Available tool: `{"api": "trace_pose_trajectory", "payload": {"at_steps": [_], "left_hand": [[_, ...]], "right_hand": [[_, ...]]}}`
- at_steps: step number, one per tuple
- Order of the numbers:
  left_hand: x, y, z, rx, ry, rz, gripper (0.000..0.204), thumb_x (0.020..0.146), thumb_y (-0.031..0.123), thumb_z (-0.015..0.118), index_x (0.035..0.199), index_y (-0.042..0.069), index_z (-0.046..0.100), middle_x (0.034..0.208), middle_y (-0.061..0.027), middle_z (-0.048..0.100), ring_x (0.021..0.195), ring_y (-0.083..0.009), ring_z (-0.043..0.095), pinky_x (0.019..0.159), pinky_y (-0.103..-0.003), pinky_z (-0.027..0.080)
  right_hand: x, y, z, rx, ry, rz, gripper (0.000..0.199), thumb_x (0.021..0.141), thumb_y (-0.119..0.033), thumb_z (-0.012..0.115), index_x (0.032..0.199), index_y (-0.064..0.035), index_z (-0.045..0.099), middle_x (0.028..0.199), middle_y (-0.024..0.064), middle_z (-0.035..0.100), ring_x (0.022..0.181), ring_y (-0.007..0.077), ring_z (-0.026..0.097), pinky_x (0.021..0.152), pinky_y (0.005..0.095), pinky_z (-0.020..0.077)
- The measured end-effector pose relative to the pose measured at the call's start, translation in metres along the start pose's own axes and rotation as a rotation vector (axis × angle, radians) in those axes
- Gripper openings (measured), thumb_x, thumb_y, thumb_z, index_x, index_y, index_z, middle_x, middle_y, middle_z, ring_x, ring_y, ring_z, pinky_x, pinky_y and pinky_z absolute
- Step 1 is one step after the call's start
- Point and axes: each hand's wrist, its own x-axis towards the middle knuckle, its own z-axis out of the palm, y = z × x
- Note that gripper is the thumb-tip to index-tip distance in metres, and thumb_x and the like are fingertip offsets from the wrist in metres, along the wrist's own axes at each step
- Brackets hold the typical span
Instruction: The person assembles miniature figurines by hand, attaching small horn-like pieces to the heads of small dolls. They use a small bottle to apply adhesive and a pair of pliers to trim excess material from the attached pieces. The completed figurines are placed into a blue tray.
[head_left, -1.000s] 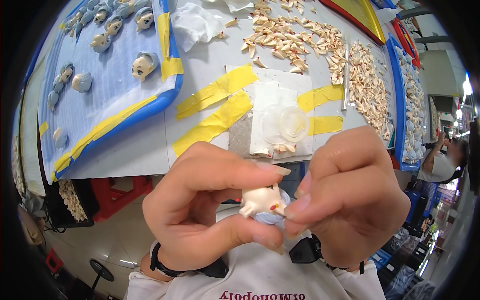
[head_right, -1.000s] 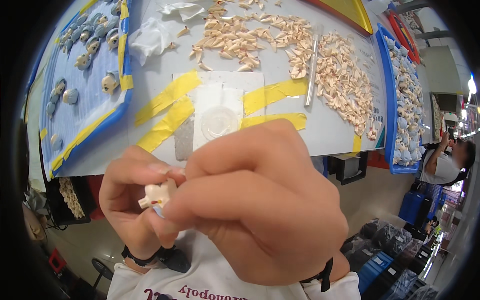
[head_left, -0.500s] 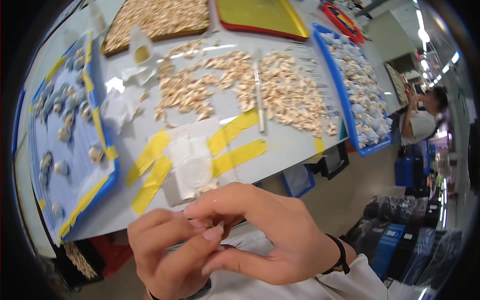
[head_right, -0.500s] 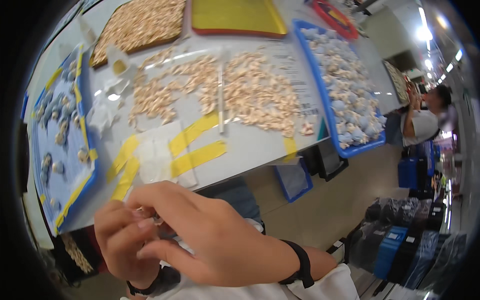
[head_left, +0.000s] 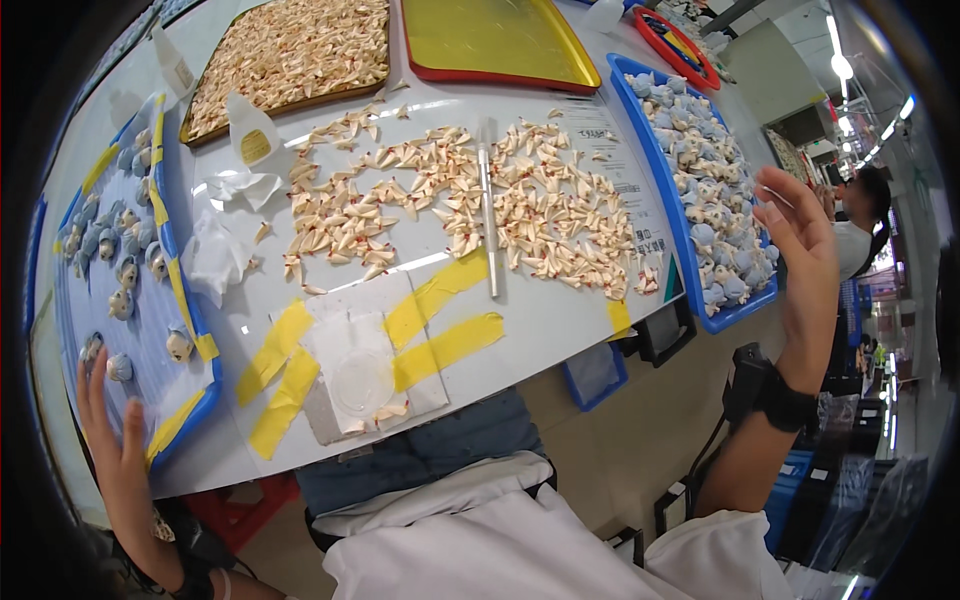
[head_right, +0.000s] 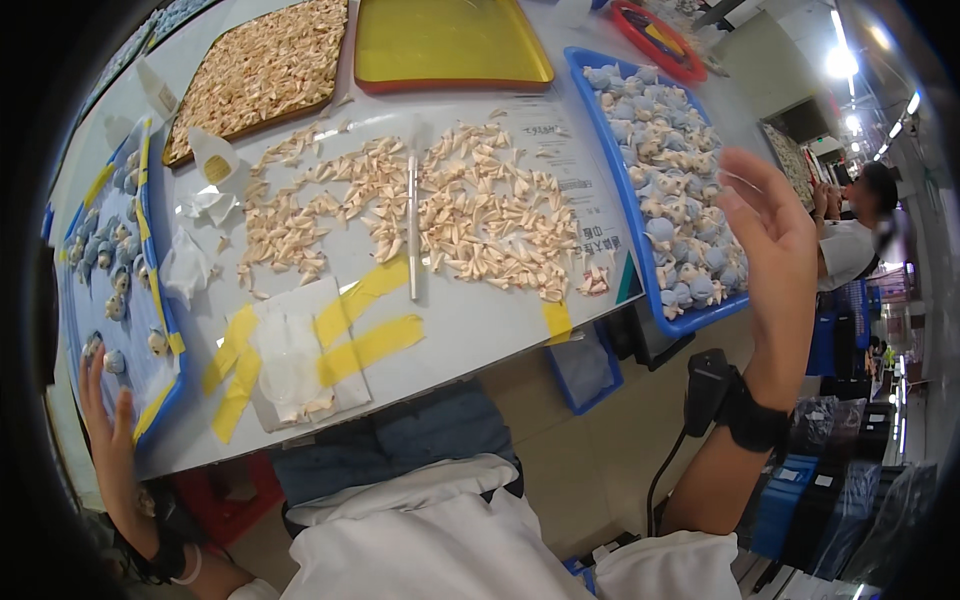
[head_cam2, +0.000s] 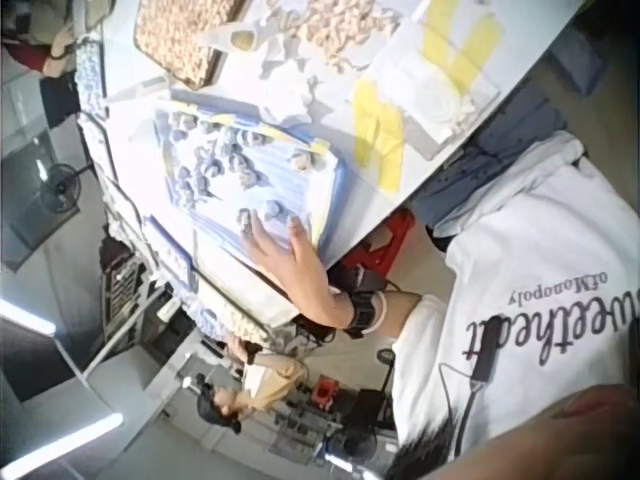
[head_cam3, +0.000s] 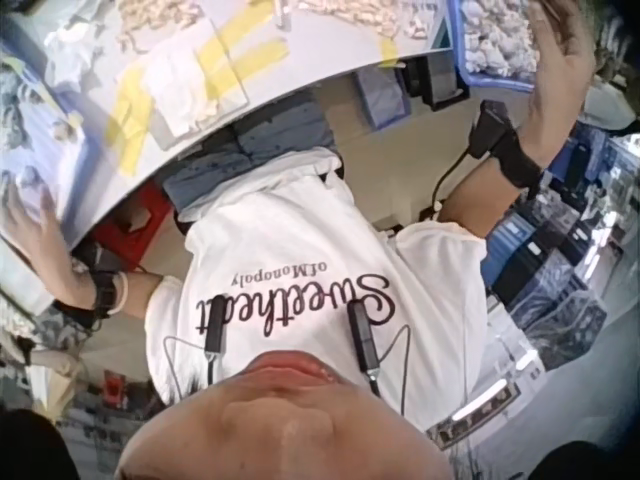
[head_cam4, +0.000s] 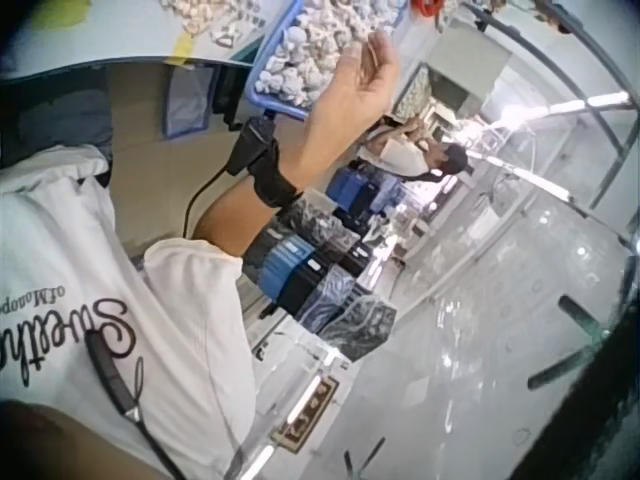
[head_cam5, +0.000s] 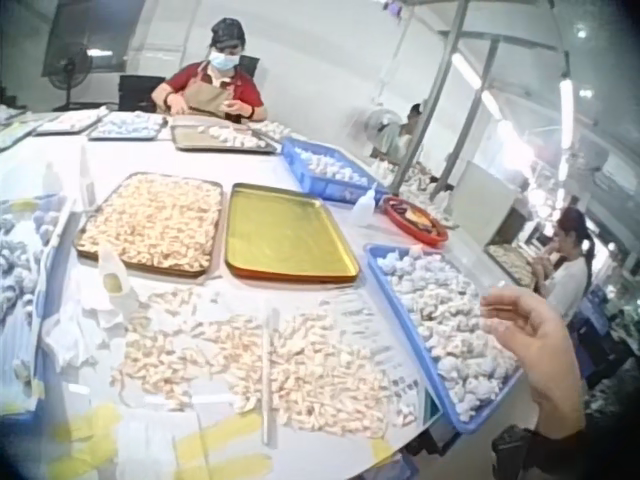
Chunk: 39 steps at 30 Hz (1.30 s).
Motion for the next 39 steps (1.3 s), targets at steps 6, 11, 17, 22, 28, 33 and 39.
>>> {"api": "trace_pose_trajectory", "payload": {"at_steps": [6,11,17,22,28,33,39], "left_hand": [[0.021,0.043,0.001,-0.236,-0.027,-0.019,0.04,0.087,0.018,0.05,0.126,0.01,0.046,0.136,-0.0112,0.037,0.127,-0.0281,0.033,0.104,-0.039,0.026],[0.024,0.073,-0.012,-0.227,-0.033,0.118,0.016,0.081,-0.003,0.051,0.096,0.0,0.053,0.109,-0.0129,0.054,0.102,-0.0259,0.052,0.088,-0.032,0.04],[0.012,0.041,0.001,-0.593,0.14,-0.186,0.008,0.087,0.006,0.05,0.091,0.001,0.055,0.098,-0.0091,0.056,0.085,-0.015,0.052,0.071,-0.027,0.042],[-0.016,0.083,-0.013,-1.053,0.226,-0.034,0.037,0.083,0.035,0.061,0.099,0.002,0.053,0.097,-0.0121,0.052,0.08,-0.0143,0.05,0.065,-0.024,0.039],[-0.037,0.137,-0.003,-1.726,-0.052,-0.212,0.05,0.07,0.026,0.077,0.098,-0.002,0.048,0.089,-0.0183,0.057,0.071,-0.019,0.058,0.06,-0.025,0.047],[-0.04,0.141,0.028,-1.785,-0.144,0.14,0.035,0.074,0.01,0.071,0.1,-0.006,0.053,0.1,-0.0196,0.056,0.094,-0.0249,0.057,0.082,-0.033,0.044],[-0.041,0.159,0.016,-1.852,-0.242,-0.079,0.035,0.072,0.009,0.071,0.1,-0.004,0.053,0.098,-0.0174,0.055,0.084,-0.0208,0.057,0.072,-0.028,0.046]], "right_hand": [[0.001,-0.029,0.079,-0.231,-0.444,-0.335,0.027,0.074,-0.004,0.06,0.101,-0.0036,0.058,0.099,0.0097,0.059,0.086,0.0175,0.056,0.076,0.0276,0.0444],[0.014,-0.025,0.112,-0.425,-0.571,-0.131,0.018,0.07,-0.002,0.062,0.088,-0.0018,0.059,0.084,0.0061,0.06,0.077,0.0121,0.057,0.068,0.0247,0.0445],[0.014,-0.012,0.112,-0.367,-0.432,-0.179,0.014,0.069,-0.003,0.063,0.082,0.0004,0.059,0.069,0.0067,0.059,0.06,0.0145,0.055,0.06,0.0251,0.0435],[0.007,-0.021,0.109,-0.093,-0.276,-0.129,0.011,0.078,-0.006,0.06,0.085,0.0017,0.061,0.07,0.003,0.059,0.062,0.0093,0.053,0.059,0.0212,0.0421],[-0.039,-0.038,0.091,0.133,-0.209,0.03,0.015,0.087,-0.011,0.055,0.091,0.0018,0.063,0.069,0.0003,0.055,0.06,0.0054,0.048,0.055,0.0181,0.0379],[-0.081,-0.041,0.094,0.387,-0.33,0.145,0.022,0.086,-0.018,0.059,0.088,0.0048,0.061,0.071,0.0037,0.057,0.062,0.0076,0.053,0.055,0.0193,0.0418],[-0.095,-0.057,0.107,0.4,-0.453,0.143,0.016,0.084,-0.009,0.06,0.091,0.0059,0.061,0.077,0.0075,0.059,0.065,0.0103,0.055,0.059,0.0203,0.0446]]}}
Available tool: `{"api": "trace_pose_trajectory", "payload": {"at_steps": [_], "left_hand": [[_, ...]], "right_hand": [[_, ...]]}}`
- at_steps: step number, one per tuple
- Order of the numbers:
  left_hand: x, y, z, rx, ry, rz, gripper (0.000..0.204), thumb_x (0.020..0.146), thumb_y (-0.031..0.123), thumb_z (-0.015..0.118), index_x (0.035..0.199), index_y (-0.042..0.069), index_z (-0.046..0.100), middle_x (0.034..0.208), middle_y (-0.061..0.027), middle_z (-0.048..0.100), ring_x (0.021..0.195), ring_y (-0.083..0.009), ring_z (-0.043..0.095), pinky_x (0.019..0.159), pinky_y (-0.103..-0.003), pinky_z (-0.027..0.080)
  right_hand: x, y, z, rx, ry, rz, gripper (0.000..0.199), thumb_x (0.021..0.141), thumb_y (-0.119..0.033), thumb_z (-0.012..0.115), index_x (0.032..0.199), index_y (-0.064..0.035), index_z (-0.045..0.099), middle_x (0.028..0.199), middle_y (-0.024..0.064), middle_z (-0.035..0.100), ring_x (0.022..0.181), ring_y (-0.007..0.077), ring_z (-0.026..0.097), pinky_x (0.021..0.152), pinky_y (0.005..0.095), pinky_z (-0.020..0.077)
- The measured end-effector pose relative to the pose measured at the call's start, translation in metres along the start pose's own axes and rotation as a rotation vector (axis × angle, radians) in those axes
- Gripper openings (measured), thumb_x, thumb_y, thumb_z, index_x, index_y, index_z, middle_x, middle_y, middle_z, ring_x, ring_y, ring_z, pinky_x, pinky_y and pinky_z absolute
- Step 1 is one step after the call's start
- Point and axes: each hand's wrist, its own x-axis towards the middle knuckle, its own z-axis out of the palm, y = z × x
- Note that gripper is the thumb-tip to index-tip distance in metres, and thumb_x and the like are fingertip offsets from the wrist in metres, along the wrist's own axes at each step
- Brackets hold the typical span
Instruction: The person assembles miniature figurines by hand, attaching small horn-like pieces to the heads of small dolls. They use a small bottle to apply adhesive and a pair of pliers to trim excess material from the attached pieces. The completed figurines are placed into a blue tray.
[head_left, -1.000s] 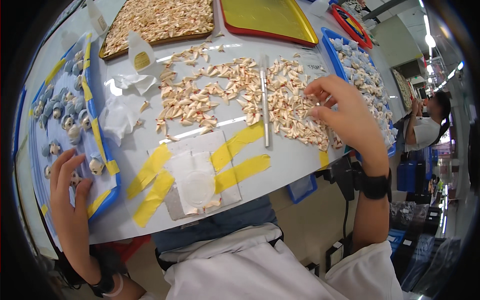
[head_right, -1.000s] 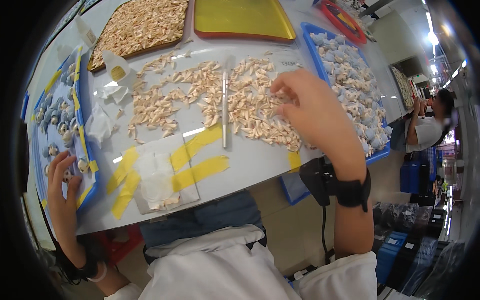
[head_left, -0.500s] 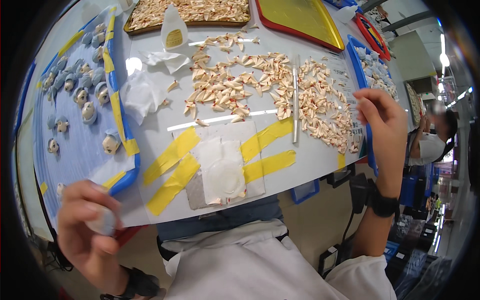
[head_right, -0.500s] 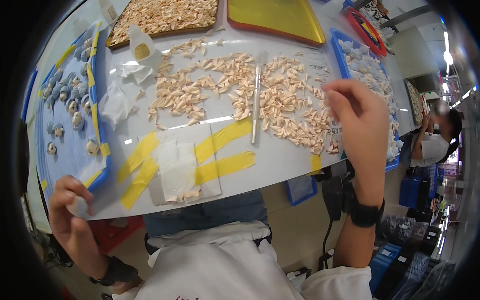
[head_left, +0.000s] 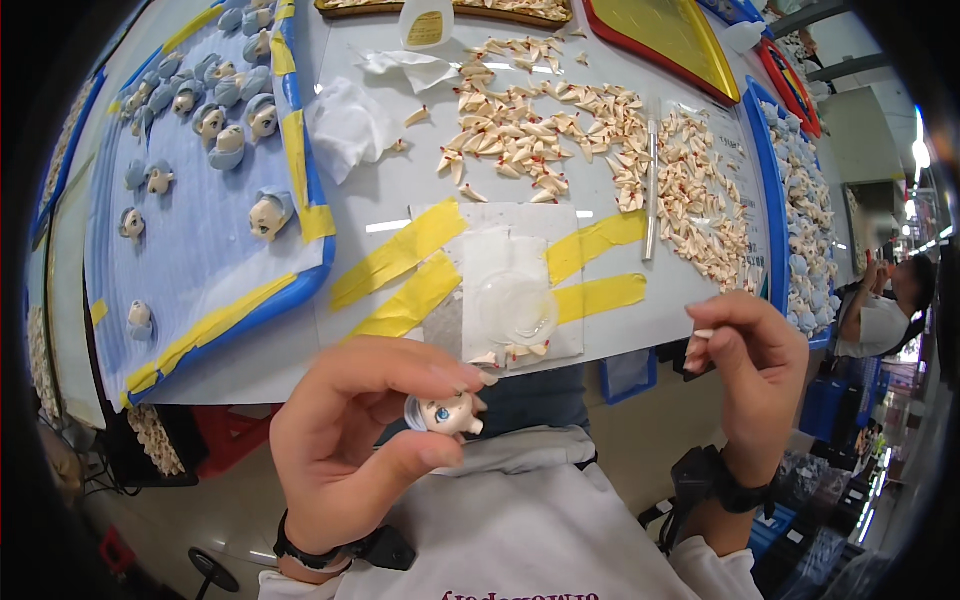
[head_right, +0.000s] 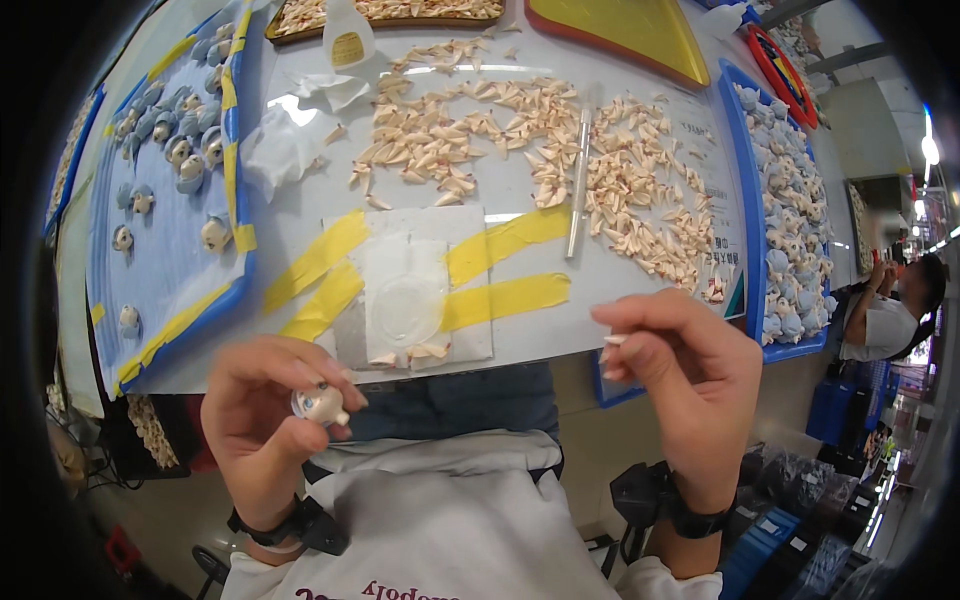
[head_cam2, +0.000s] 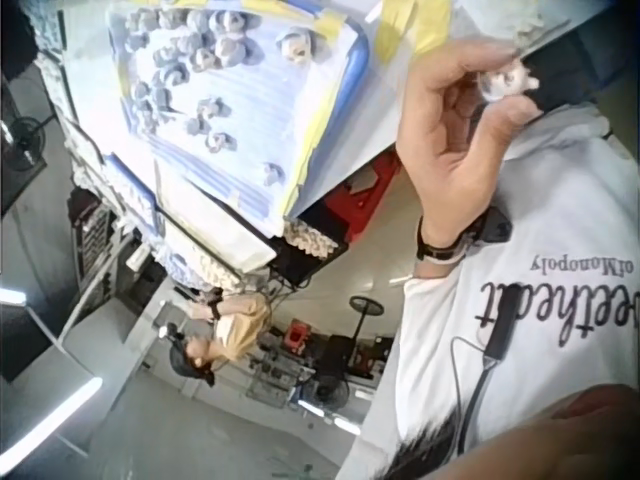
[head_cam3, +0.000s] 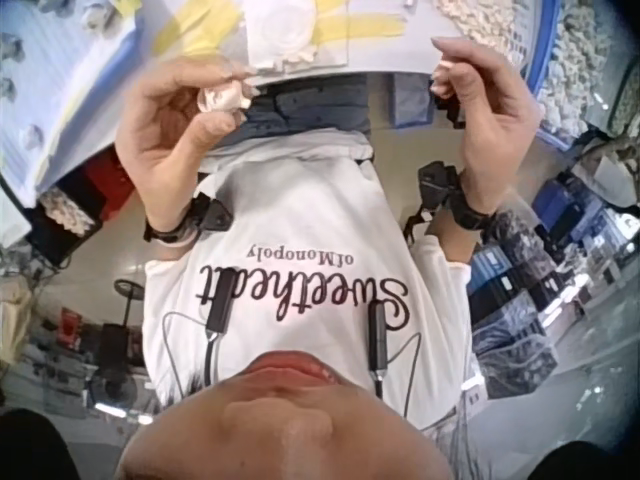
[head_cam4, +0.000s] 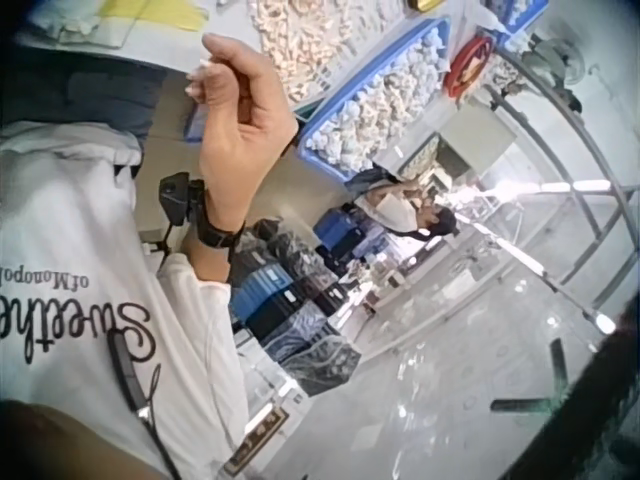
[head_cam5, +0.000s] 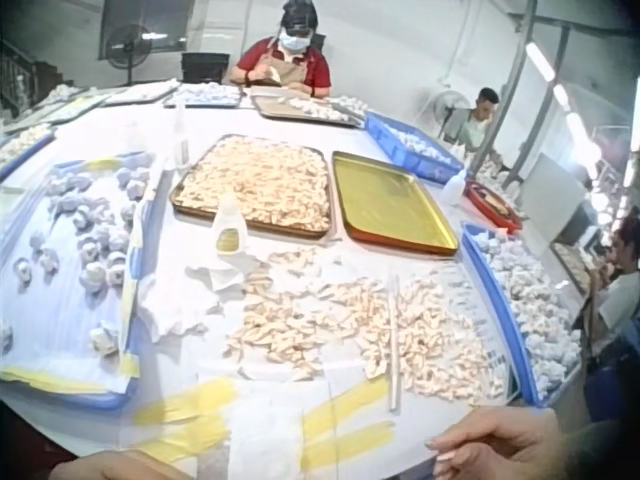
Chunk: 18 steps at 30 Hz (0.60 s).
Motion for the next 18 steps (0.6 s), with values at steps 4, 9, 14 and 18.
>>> {"api": "trace_pose_trajectory", "payload": {"at_steps": [4,9,14,18], "left_hand": [[0.0,-0.003,-0.016,0.227,-0.104,0.168,0.032,0.071,-0.002,0.069,0.1,-0.006,0.056,0.101,-0.018,0.055,0.088,-0.0203,0.056,0.078,-0.029,0.047],[-0.009,0.007,-0.017,0.162,0.087,0.127,0.025,0.07,-0.003,0.069,0.093,-0.004,0.06,0.099,-0.017,0.055,0.087,-0.0202,0.056,0.075,-0.028,0.046],[-0.004,0.009,-0.015,0.178,0.067,0.127,0.023,0.068,-0.005,0.07,0.09,-0.002,0.063,0.094,-0.0161,0.057,0.084,-0.022,0.059,0.074,-0.028,0.047],[0.003,0.017,-0.013,0.324,-0.086,0.223,0.027,0.067,-0.006,0.07,0.093,-0.002,0.063,0.092,-0.0159,0.059,0.083,-0.0239,0.06,0.074,-0.028,0.048]], "right_hand": [[0.032,0.0,-0.003,-0.484,0.121,-0.193,0.012,0.081,-0.003,0.058,0.09,0.003,0.061,0.077,0.0065,0.06,0.063,0.0114,0.055,0.058,0.0224,0.0425],[0.078,-0.009,-0.012,-0.914,0.049,-0.354,0.02,0.071,-0.008,0.064,0.089,-0.0013,0.06,0.073,0.0059,0.055,0.064,0.0169,0.051,0.059,0.0278,0.0398],[0.148,-0.027,0.019,-0.542,-0.156,-0.529,0.029,0.072,-0.015,0.069,0.096,-0.0023,0.061,0.081,0.0043,0.058,0.073,0.0134,0.055,0.065,0.0239,0.0426],[0.197,-0.038,0.094,-0.447,-0.417,-0.492,0.037,0.072,-0.017,0.073,0.103,-0.0014,0.059,0.082,-0.0011,0.052,0.071,0.0065,0.047,0.062,0.0201,0.0388]]}}
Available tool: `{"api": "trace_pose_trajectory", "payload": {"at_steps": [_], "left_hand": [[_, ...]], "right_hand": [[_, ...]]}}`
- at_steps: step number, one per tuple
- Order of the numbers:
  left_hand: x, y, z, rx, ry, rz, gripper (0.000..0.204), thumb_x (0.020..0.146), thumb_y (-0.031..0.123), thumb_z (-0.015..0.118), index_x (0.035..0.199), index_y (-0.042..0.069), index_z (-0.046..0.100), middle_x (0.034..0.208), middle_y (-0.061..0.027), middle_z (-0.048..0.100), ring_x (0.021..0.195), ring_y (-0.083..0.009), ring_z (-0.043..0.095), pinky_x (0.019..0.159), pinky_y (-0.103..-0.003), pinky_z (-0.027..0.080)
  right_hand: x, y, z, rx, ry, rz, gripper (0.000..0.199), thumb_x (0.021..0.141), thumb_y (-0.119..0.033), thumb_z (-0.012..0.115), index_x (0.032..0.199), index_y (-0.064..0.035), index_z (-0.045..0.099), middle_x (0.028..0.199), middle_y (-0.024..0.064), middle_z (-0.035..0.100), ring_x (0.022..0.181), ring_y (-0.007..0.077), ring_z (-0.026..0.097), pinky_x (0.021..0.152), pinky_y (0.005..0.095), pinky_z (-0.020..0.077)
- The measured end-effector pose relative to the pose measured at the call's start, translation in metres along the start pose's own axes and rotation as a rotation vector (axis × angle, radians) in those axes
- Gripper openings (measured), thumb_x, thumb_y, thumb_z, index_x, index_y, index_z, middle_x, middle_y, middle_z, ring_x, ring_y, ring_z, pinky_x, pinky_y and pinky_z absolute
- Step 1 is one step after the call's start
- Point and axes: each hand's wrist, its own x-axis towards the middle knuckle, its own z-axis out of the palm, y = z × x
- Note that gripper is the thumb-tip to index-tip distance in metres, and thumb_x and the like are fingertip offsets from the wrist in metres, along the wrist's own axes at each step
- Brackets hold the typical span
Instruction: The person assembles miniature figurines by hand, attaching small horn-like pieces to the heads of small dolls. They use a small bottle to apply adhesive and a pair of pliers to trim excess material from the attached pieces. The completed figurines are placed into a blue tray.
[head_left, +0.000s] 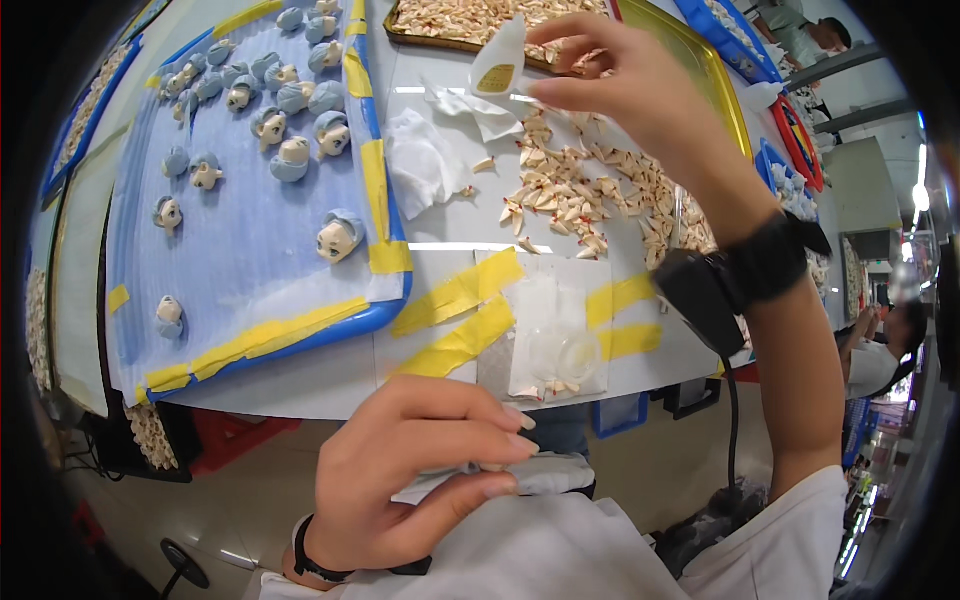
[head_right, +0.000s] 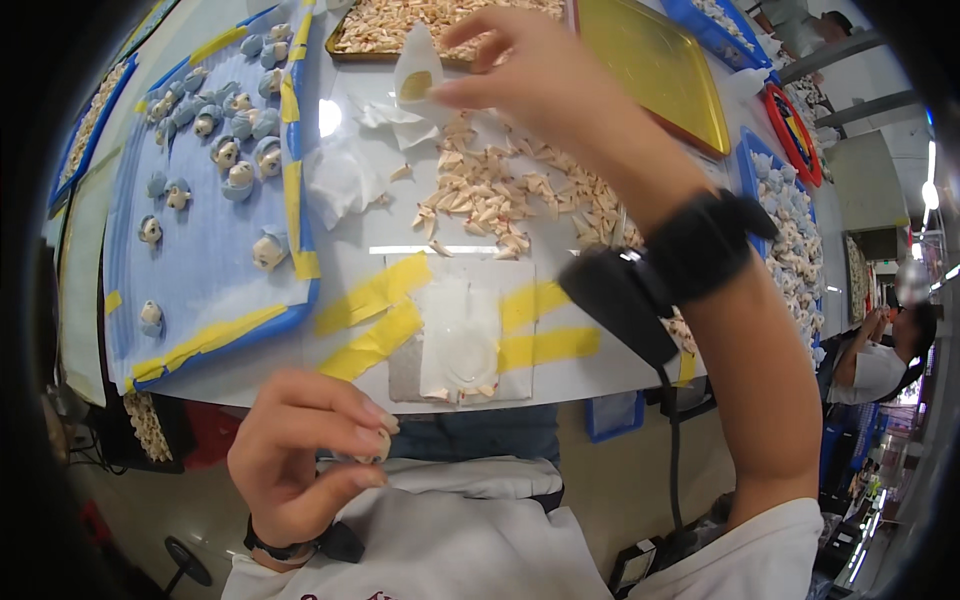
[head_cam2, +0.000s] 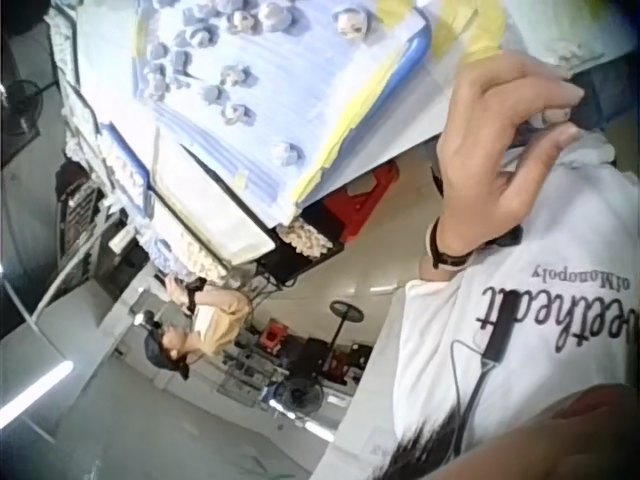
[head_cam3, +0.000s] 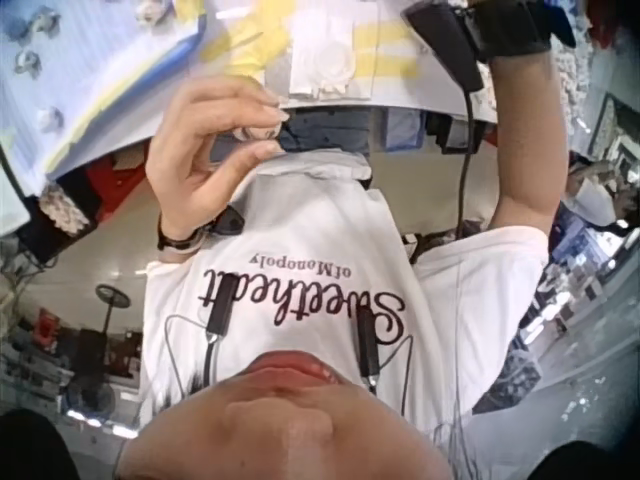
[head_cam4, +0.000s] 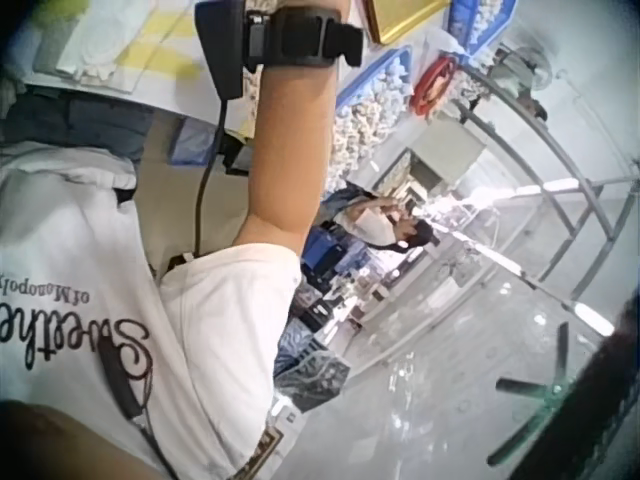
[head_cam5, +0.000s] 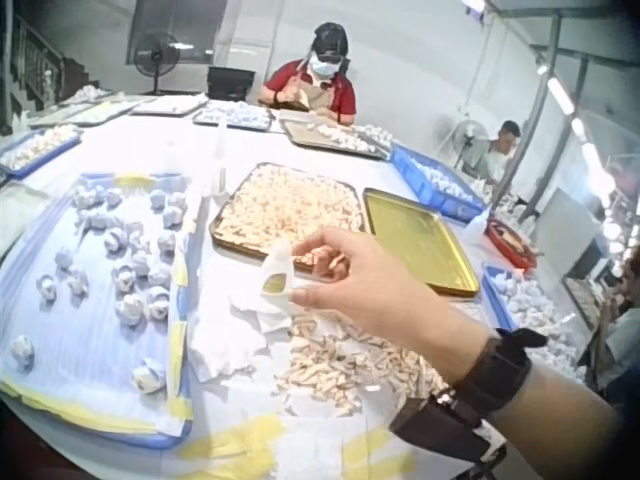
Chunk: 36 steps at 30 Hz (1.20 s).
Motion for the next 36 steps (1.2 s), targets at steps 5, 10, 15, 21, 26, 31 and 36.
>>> {"api": "trace_pose_trajectory", "payload": {"at_steps": [5,10,15,21,26,31,36], "left_hand": [[-0.011,0.001,-0.012,-0.081,0.15,-0.071,0.027,0.064,-0.004,0.073,0.089,-0.002,0.062,0.094,-0.0169,0.058,0.084,-0.0234,0.06,0.073,-0.03,0.049],[-0.024,-0.011,-0.022,-0.134,0.232,-0.048,0.026,0.068,0.003,0.074,0.09,-0.002,0.061,0.1,-0.0172,0.052,0.085,-0.022,0.058,0.074,-0.028,0.046],[-0.025,-0.015,-0.029,-0.25,0.167,-0.092,0.031,0.075,0.01,0.071,0.098,-0.003,0.056,0.103,-0.0201,0.051,0.085,-0.0235,0.059,0.074,-0.032,0.05],[-0.016,-0.016,-0.001,-0.166,0.281,-0.139,0.045,0.074,0.026,0.072,0.1,-0.002,0.047,0.099,-0.0174,0.053,0.073,-0.0201,0.057,0.055,-0.024,0.047],[-0.021,-0.017,0.001,-0.273,0.177,-0.078,0.04,0.074,0.007,0.07,0.105,-0.008,0.049,0.105,-0.0237,0.053,0.1,-0.0284,0.055,0.076,-0.035,0.053],[-0.022,-0.011,0.007,-0.342,0.236,-0.161,0.037,0.075,0.006,0.069,0.104,-0.007,0.051,0.106,-0.0224,0.053,0.101,-0.029,0.054,0.08,-0.035,0.05],[-0.024,-0.022,-0.001,-0.226,0.141,-0.054,0.036,0.076,0.005,0.068,0.105,-0.009,0.051,0.106,-0.0226,0.052,0.102,-0.0289,0.053,0.079,-0.035,0.051]], "right_hand": [[0.019,-0.002,0.003,0.0,-0.036,0.056,0.035,0.075,-0.025,0.07,0.1,-0.0022,0.061,0.084,0.0015,0.057,0.077,0.0075,0.051,0.069,0.0216,0.0403],[-0.051,-0.01,-0.03,0.392,0.119,0.039,0.037,0.081,-0.024,0.061,0.106,0.0038,0.055,0.097,0.0102,0.06,0.089,0.0182,0.058,0.081,0.0295,0.0438],[-0.149,-0.038,-0.02,0.51,0.268,0.294,0.045,0.088,-0.028,0.054,0.117,0.0059,0.048,0.08,0.0127,0.063,0.075,0.0191,0.062,0.073,0.0288,0.047],[-0.19,-0.042,-0.003,0.648,0.283,0.439,0.046,0.074,-0.024,0.071,0.106,0.0038,0.054,0.086,0.0107,0.061,0.076,0.0168,0.06,0.073,0.0266,0.0467],[-0.176,-0.042,0.013,0.693,0.381,0.355,0.046,0.069,-0.028,0.075,0.098,0.0,0.053,0.092,0.0105,0.059,0.079,0.0125,0.055,0.067,0.0209,0.0409],[-0.161,-0.049,0.011,0.534,0.33,0.313,0.049,0.074,-0.038,0.07,0.099,0.0003,0.054,0.089,0.0093,0.059,0.077,0.0106,0.055,0.062,0.0184,0.0371],[-0.155,-0.059,0.011,0.342,0.331,0.251,0.044,0.075,-0.036,0.069,0.094,0.0015,0.057,0.084,0.0086,0.059,0.074,0.0109,0.055,0.061,0.019,0.037]]}}
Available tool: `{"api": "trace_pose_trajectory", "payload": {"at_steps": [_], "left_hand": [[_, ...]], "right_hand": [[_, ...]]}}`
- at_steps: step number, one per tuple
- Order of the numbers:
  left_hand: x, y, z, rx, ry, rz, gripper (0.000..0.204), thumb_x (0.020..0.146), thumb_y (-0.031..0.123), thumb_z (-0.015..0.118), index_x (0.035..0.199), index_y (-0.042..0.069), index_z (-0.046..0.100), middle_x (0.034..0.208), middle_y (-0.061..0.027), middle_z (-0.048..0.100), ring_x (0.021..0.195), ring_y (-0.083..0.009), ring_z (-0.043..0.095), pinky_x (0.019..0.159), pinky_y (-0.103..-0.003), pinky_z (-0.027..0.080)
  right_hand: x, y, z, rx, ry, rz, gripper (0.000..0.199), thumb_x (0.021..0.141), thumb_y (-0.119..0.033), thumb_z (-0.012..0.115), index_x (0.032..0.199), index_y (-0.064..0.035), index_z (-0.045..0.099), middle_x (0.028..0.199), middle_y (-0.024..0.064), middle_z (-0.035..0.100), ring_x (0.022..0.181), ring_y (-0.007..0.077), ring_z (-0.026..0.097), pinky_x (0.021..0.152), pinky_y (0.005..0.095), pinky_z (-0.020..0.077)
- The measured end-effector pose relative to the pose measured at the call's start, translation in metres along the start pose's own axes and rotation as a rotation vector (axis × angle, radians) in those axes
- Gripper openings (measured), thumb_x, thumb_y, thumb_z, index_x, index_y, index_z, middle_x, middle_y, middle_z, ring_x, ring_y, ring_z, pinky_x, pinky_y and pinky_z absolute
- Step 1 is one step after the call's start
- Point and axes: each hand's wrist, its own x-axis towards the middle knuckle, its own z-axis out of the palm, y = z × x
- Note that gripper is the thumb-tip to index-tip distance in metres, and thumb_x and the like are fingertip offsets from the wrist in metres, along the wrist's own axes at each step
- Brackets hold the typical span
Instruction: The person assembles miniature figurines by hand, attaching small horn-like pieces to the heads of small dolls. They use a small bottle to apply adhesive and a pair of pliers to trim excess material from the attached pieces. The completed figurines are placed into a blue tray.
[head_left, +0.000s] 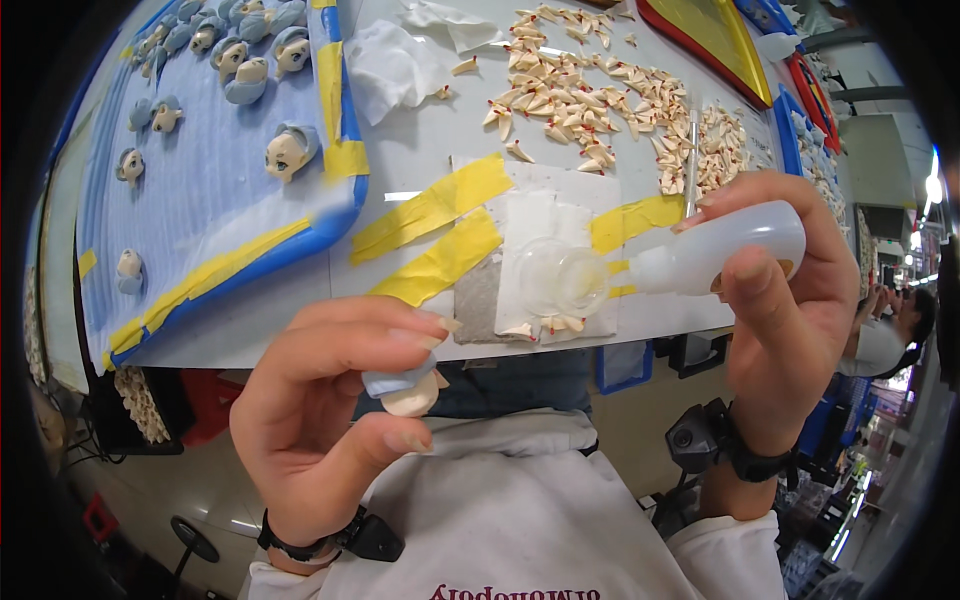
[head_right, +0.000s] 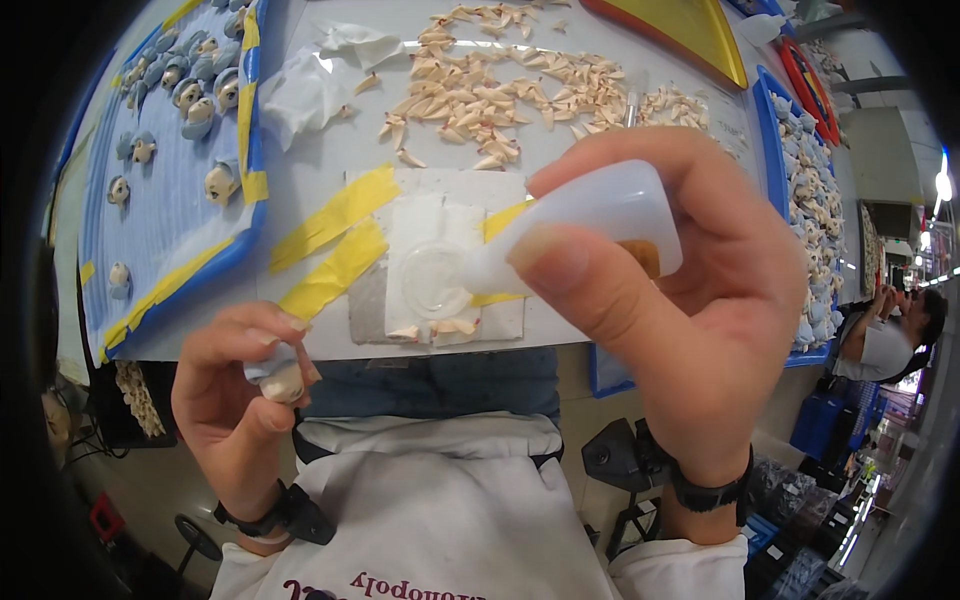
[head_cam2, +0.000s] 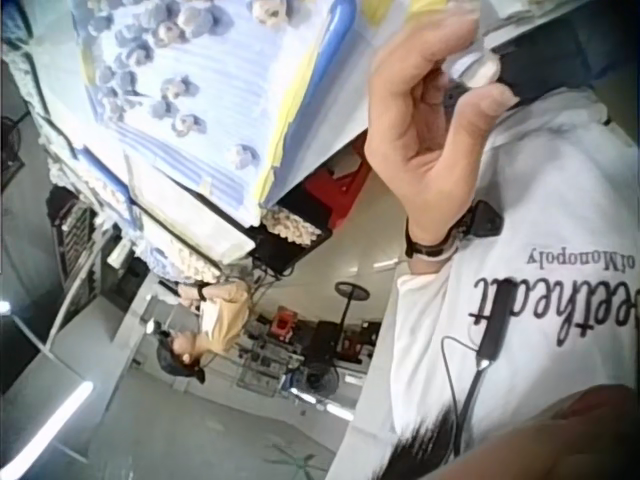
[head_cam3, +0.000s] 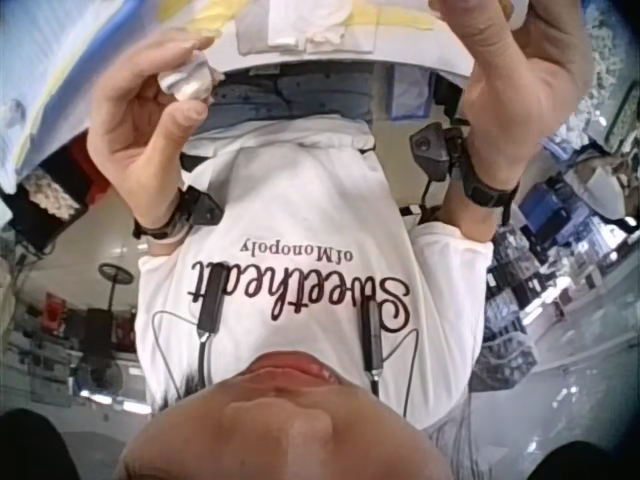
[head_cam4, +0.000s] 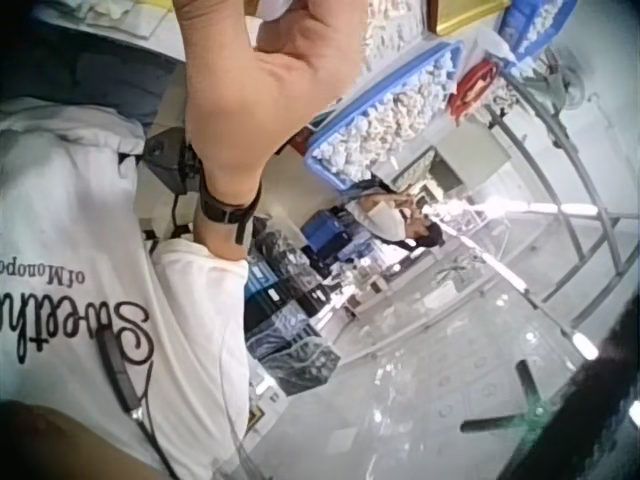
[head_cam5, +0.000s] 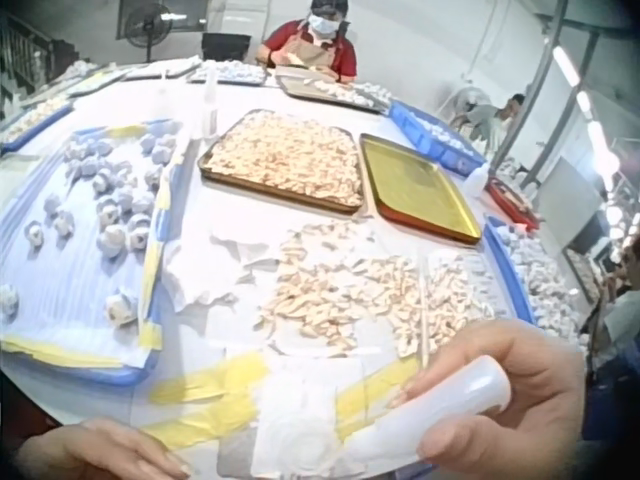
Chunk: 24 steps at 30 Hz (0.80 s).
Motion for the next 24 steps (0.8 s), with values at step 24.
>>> {"api": "trace_pose_trajectory", "payload": {"at_steps": [24], "left_hand": [[0.002,0.002,-0.002,-0.07,-0.012,-0.119,0.033,0.077,0.001,0.066,0.106,-0.007,0.052,0.109,-0.0192,0.051,0.102,-0.0245,0.054,0.08,-0.031,0.051]], "right_hand": [[0.001,-0.002,-0.017,0.272,-0.037,0.271,0.048,0.073,-0.032,0.069,0.101,-0.0014,0.044,0.09,0.0127,0.055,0.073,0.0149,0.056,0.065,0.0245,0.0438]]}}
